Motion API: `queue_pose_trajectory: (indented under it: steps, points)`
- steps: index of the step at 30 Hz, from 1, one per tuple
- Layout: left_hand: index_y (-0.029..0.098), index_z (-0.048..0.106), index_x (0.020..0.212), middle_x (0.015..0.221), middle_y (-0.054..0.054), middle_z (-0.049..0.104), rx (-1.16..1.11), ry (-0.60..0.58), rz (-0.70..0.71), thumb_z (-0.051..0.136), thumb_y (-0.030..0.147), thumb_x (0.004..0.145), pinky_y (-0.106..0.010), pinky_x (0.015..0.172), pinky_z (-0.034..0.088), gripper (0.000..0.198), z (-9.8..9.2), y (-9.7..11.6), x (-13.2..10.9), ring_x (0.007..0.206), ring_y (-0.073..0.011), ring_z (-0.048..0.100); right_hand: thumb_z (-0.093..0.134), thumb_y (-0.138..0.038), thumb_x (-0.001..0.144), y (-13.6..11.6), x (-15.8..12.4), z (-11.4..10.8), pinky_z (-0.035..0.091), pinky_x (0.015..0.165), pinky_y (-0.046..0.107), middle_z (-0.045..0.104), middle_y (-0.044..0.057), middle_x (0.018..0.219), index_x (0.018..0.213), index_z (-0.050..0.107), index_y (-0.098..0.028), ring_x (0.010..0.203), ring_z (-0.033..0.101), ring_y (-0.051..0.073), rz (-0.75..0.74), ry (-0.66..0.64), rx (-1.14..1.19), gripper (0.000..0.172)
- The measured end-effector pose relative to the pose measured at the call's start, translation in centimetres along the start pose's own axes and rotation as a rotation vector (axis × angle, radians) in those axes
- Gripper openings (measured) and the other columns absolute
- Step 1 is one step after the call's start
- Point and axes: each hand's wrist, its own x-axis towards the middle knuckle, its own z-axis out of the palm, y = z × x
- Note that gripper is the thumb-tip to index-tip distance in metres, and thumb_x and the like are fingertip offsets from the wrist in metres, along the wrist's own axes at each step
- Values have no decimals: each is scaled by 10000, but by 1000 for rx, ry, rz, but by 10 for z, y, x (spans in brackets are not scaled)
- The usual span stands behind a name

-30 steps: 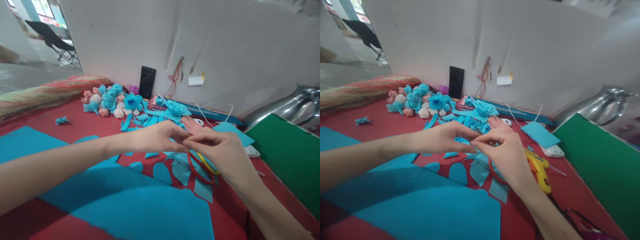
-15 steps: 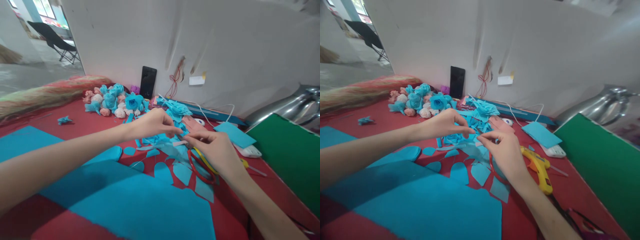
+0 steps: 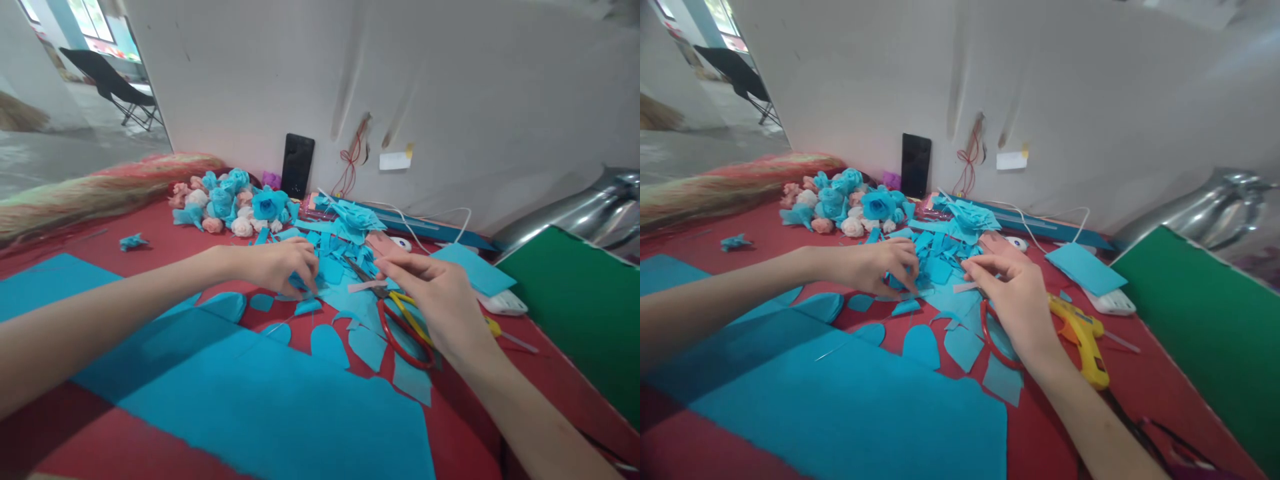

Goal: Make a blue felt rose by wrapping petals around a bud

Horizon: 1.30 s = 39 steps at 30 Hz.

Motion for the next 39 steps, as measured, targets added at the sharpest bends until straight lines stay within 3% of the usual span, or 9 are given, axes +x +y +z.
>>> queue_pose_trajectory:
  steps: [3, 7, 12, 15, 20, 25, 29, 35, 39]
  points:
    - [267, 699, 850, 810, -29, 655, 20, 24, 9, 614, 256, 724, -317, 803, 330, 153, 2, -6, 0, 768, -166, 500, 662, -362, 698, -2, 1, -2, 483, 684, 271, 666, 36, 785, 778, 693, -195, 838, 606, 201, -3, 2, 76, 188]
    - [267, 705, 649, 716, 5, 677, -13, 111, 14, 599, 247, 744, -309, 791, 341, 143, -3, -5, 8, 715, -149, 527, 663, -403, 690, -3, 2, -7, 483, 679, 261, 654, 37, 841, 724, 686, -205, 880, 591, 203, -9, 33, 154, 202]
    - [168, 702, 669, 694, -32, 698, -121, 386, -41, 639, 202, 721, -253, 713, 415, 89, -15, 19, 26, 688, -129, 562, 672, -385, 692, 0, 1, -3, 476, 664, 232, 650, 32, 852, 802, 696, -215, 870, 584, 186, 47, 7, 204, 204]
    - [158, 699, 701, 707, -28, 701, -190, 476, -41, 649, 218, 715, -233, 699, 444, 80, -22, 37, 37, 709, -126, 561, 676, -382, 690, 3, 0, 4, 472, 664, 234, 649, 39, 831, 877, 695, -212, 863, 578, 189, 111, -57, 226, 253]
    - [161, 706, 688, 698, -27, 702, -229, 508, 3, 683, 191, 679, -240, 710, 447, 39, -23, 46, 48, 692, -125, 558, 670, -399, 682, 6, 0, 9, 470, 654, 252, 631, 35, 737, 959, 677, -209, 810, 572, 191, 185, -146, 283, 336]
    - [160, 701, 706, 702, -39, 683, -245, 568, -10, 679, 171, 683, -257, 694, 444, 34, -19, 44, 49, 694, -130, 551, 663, -365, 668, 4, 1, 5, 454, 585, 204, 632, 41, 902, 897, 686, -214, 777, 564, 149, 222, -189, 356, 275]
    - [166, 693, 705, 727, -34, 656, -290, 604, -44, 667, 175, 694, -257, 700, 443, 29, -16, 44, 47, 706, -123, 550, 693, -314, 632, 0, 0, 1, 472, 640, 197, 612, 28, 1014, 818, 703, -221, 808, 568, 140, 221, -249, 363, 208]
    - [162, 687, 765, 799, -29, 659, -445, 613, -126, 622, 228, 743, -232, 729, 463, 95, -14, 49, 47, 771, -123, 583, 752, -283, 597, -2, 1, 1, 446, 506, 170, 653, 39, 693, 670, 714, -186, 579, 546, 99, 191, -285, 308, 128]
    - [207, 632, 1017, 1008, -3, 672, -642, 453, -195, 453, 328, 851, -201, 789, 477, 273, -11, 52, 45, 947, -127, 602, 752, -307, 602, -2, -1, -3, 447, 487, 161, 644, 11, 630, 663, 714, -220, 545, 548, 89, 153, -213, 303, 113]
